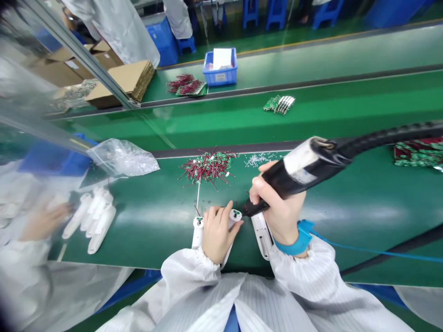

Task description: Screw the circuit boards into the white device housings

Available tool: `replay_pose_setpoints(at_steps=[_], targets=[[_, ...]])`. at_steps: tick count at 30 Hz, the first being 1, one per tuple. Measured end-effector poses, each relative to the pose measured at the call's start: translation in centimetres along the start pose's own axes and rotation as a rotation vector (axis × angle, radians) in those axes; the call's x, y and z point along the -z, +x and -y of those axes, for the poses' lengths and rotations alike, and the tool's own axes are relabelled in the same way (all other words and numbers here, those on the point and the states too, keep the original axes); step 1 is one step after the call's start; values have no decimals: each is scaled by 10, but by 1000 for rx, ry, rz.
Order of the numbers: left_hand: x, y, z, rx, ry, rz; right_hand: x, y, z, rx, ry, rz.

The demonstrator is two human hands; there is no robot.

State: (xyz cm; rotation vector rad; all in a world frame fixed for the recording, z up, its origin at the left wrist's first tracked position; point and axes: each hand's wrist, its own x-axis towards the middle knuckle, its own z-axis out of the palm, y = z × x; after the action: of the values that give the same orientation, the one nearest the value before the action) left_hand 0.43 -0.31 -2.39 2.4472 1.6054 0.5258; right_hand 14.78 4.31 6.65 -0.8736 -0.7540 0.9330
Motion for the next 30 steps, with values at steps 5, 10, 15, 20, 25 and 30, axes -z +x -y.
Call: replay_pose_setpoints(at_steps=[5,10,15,20,25,30], targets=[[-6,-3,-2,-10,-19,4,3,0,-19,-19,-29,42],[-11,-5,-1,-46,-2,-10,3,0,-23,-36,-37,76],[-10,-4,0,-47,15,-5,0,-1,-25,-76,-37,124],[-11,-3,-2,-49,5,-5,-1,0,-25,-99,-49,152],[8,-5,0,-27,-65,-48,2,25,-7,76,0,47],[50,-16,28,169,-28,-100,18,72,-14,285,-118,-225]])
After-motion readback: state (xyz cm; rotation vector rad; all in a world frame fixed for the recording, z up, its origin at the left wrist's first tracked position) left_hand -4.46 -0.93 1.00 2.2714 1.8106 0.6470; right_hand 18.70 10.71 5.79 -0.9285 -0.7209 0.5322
